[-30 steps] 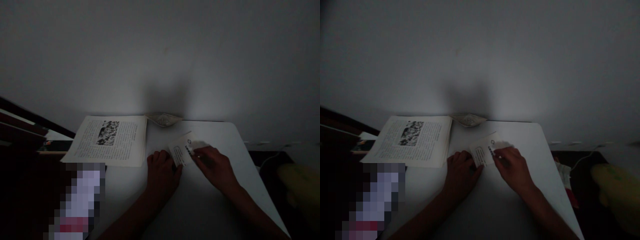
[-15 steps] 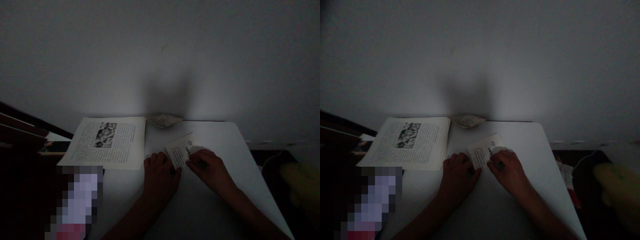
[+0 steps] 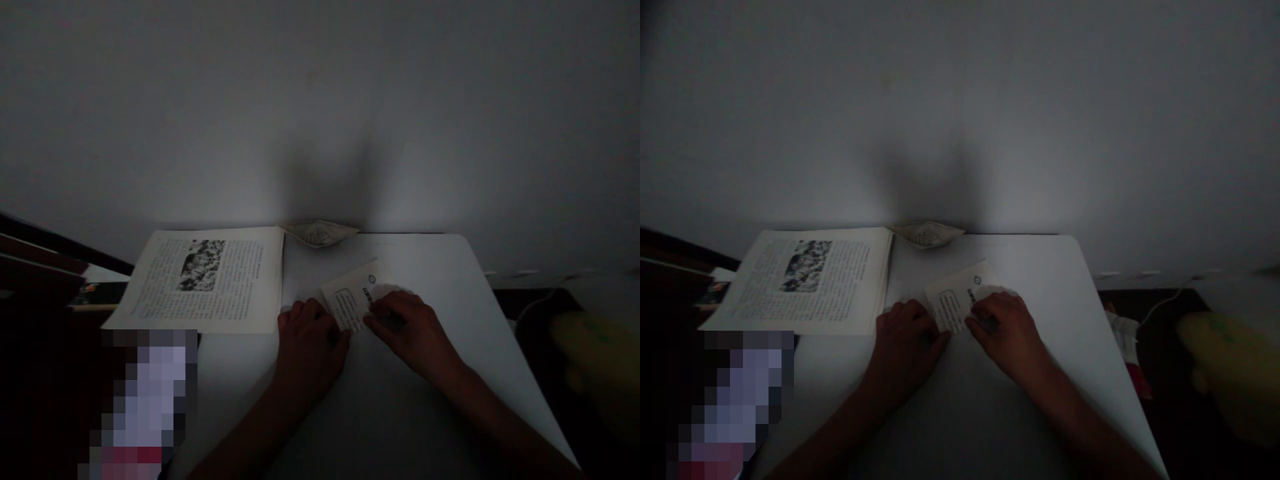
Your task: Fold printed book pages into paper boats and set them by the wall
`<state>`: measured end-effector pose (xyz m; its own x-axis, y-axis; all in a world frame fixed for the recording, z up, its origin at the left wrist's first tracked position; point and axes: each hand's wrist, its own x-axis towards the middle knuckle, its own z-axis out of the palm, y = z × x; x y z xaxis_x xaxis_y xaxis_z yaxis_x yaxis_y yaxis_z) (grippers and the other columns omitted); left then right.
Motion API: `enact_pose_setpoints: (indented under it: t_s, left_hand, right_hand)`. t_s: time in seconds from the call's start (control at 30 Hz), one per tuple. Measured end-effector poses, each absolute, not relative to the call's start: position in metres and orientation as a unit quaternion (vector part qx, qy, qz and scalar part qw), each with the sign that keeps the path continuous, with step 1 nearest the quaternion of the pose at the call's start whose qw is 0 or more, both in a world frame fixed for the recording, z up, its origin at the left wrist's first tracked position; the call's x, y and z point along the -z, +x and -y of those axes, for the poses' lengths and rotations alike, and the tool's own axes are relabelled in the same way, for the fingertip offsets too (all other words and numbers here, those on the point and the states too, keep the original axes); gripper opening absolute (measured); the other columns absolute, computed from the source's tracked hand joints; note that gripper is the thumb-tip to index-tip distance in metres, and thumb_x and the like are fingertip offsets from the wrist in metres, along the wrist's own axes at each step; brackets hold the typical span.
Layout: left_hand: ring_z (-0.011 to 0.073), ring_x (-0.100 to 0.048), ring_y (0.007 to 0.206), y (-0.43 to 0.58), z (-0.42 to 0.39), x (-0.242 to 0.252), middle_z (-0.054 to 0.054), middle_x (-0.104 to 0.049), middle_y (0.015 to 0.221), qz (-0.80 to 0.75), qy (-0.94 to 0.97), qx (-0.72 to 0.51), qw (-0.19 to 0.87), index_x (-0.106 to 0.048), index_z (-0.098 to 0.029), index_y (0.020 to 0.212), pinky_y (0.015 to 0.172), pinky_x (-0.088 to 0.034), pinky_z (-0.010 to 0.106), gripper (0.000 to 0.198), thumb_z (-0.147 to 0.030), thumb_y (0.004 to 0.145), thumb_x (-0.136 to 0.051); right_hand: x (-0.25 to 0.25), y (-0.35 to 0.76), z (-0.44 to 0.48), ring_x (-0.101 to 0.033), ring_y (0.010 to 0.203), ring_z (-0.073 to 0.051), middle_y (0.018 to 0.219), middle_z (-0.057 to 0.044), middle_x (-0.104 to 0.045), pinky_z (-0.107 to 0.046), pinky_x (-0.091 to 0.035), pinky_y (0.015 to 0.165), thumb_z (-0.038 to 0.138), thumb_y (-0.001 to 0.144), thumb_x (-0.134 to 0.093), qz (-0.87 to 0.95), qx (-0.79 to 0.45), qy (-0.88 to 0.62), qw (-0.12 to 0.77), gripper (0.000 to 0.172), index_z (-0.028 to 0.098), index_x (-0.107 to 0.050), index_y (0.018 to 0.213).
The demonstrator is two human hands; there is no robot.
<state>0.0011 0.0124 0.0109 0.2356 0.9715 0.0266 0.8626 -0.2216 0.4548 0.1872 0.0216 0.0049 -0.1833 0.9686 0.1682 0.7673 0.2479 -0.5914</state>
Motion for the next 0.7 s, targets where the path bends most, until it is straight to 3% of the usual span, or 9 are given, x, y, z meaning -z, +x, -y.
enact_pose_setpoints:
  t_s: [0.27,0.7]
  left_hand:
    - [0.0208,-0.050,0.085,-0.0011,-0.0136,-0.0122,0.003,-0.056,0.079,-0.612,0.744,-0.183,0.195,-0.056,-0.017,0.064,0.081,-0.035,0.040,0.016,-0.026,0.077,-0.059]
    - [0.0228,-0.049,0.087,0.0002,-0.0136,-0.0074,0.003,-0.056,0.084,-0.609,0.763,-0.165,0.139,-0.058,-0.019,0.071,0.079,-0.034,0.040,0.018,-0.035,0.078,-0.062]
  right_hand:
    - [-0.0049,0.1891,-0.0236,-0.061,0.074,-0.019,0.074,-0.002,-0.066,-0.037,-0.045,0.074,0.028,0.077,-0.062,0.740,-0.183,-0.589,0.270,0.006,0.022,-0.062,0.079]
    - [-0.0046,0.1887,-0.0228,-0.061,0.074,-0.019,0.075,-0.001,-0.066,-0.037,-0.045,0.073,0.027,0.077,-0.063,0.740,-0.177,-0.592,0.267,0.007,0.022,-0.062,0.080]
